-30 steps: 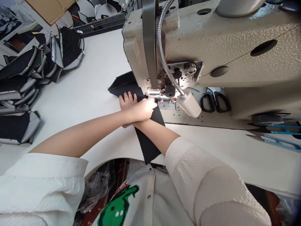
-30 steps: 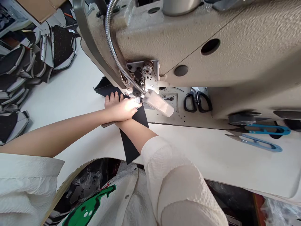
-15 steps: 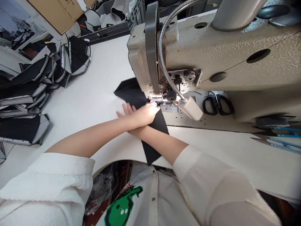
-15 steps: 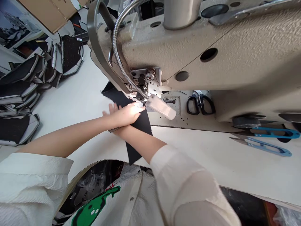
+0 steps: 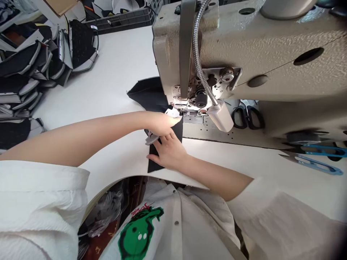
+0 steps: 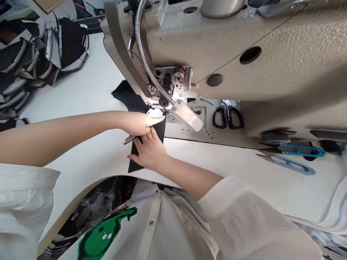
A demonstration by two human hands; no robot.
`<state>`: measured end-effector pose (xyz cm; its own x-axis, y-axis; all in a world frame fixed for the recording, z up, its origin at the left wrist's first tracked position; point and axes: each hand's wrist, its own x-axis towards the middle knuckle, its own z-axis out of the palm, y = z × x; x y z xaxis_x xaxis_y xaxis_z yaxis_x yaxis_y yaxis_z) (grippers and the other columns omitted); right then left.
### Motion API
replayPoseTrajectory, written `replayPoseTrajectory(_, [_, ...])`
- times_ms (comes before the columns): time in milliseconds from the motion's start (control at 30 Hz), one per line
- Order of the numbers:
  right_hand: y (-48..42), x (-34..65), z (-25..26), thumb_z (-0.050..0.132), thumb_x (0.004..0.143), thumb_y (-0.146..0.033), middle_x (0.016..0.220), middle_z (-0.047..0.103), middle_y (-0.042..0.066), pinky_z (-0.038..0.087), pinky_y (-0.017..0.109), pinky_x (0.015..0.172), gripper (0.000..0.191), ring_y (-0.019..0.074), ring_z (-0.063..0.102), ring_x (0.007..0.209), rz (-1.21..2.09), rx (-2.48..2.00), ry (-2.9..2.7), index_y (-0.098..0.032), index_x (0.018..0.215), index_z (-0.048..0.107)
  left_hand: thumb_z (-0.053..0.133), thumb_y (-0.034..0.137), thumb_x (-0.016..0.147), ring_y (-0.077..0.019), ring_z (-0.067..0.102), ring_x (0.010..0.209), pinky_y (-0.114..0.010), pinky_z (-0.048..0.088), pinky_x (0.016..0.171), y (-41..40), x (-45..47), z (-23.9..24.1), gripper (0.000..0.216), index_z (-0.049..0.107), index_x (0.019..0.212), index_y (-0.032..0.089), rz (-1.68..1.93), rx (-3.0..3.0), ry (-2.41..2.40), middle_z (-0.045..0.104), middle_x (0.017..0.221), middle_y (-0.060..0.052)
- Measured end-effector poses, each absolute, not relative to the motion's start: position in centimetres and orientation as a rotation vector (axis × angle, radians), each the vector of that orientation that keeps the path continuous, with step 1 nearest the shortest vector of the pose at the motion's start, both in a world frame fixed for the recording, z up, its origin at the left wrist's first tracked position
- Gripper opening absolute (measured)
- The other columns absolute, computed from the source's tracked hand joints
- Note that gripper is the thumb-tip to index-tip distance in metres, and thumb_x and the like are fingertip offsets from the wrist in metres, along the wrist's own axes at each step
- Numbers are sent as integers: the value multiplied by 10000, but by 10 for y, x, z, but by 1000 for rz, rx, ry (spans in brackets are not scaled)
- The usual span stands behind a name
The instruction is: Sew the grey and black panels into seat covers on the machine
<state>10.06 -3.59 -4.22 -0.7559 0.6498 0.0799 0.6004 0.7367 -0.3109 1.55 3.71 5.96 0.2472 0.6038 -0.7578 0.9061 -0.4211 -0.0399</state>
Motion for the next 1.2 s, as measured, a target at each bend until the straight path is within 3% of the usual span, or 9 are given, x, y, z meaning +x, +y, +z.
replayPoseTrajectory(67, [-39, 89, -43, 403, 896, -594, 1398, 444, 215, 144, 543, 1120, 721, 357, 269, 1367, 454, -1066, -2754, -83, 1404, 399, 414, 202, 791, -182, 625, 785, -240, 469, 616, 36, 19, 56, 818, 22, 1505, 275, -923, 2006, 1416, 533, 1324, -106])
replayPoseTrajectory(133, [-44, 85, -45, 397, 912, -561, 1399, 441, 219, 189, 538, 1103, 704, 354, 307, 1347, 491, -1054, -2737, -88, 1432, 347, 404, 215, 794, -185, 631, 824, -249, 487, 647, 34, 20, 53, 811, 18, 1504, 285, -825, 1887, 1442, 481, 1380, -91])
replayPoseTrajectory(233, [-56, 84, -47, 425, 905, -559, 1475, 330, 208, 274, 516, 1064, 669, 353, 293, 1354, 511, -945, -2700, -152, 1431, 357, 383, 221, 808, -153, 629, 741, -227, 490, 626, 31, 20, 50, 814, -47, 1495, 298, -711, 1732, 1462, 595, 1213, -46])
replayPoseTrajectory(367, [-67, 78, -48, 481, 879, -567, 1499, 285, 192, 240, 491, 1091, 625, 345, 250, 1375, 529, -748, -2724, -187, 1374, 450, 394, 214, 792, -145, 592, 670, -207, 455, 558, 24, 18, 48, 840, -69, 1494, 214, -649, 1796, 1410, 636, 887, 0])
replayPoseTrajectory(567, [-51, 69, -49, 445, 900, -554, 1448, 392, 149, 370, 488, 1009, 623, 325, 373, 1309, 743, -802, -2774, -218, 1421, 378, 404, 178, 785, -178, 564, 723, -237, 387, 512, 12, 5, 24, 695, 228, 1457, 148, -496, 2246, 1346, 593, 884, -55])
replayPoseTrajectory(767, [-35, 64, -50, 492, 896, -480, 1318, 547, 121, 403, 437, 978, 529, 298, 485, 1206, 685, -797, -2726, -159, 1316, 483, 369, 105, 819, -164, 532, 700, -257, 404, 564, 13, -7, 0, 431, 512, 1214, 201, -275, 2481, 1366, 538, 868, -52])
replayPoseTrajectory(900, [-33, 65, -50, 465, 911, -487, 1227, 597, 145, 425, 438, 920, 504, 303, 518, 1150, 631, -743, -2791, -154, 1287, 510, 379, 110, 848, -151, 513, 717, -256, 413, 622, 23, -14, -8, 331, 572, 1101, 200, -144, 2626, 1327, 535, 858, -47])
replayPoseTrajectory(1033, [-32, 67, -49, 467, 918, -471, 1217, 586, 148, 358, 447, 993, 509, 295, 466, 1201, 533, -717, -2770, -162, 1322, 480, 425, 121, 852, -193, 504, 869, -298, 397, 718, 31, -26, -9, 241, 624, 967, 193, -88, 2967, 1173, 586, 913, -62])
replayPoseTrajectory(1200, [-32, 67, -49, 441, 932, -455, 1225, 581, 135, 309, 449, 1034, 485, 286, 454, 1202, 541, -709, -2802, -166, 1319, 489, 369, 140, 905, -163, 463, 748, -286, 361, 637, 32, -34, -14, 292, 625, 777, 194, -27, 3038, 1146, 578, 765, -41])
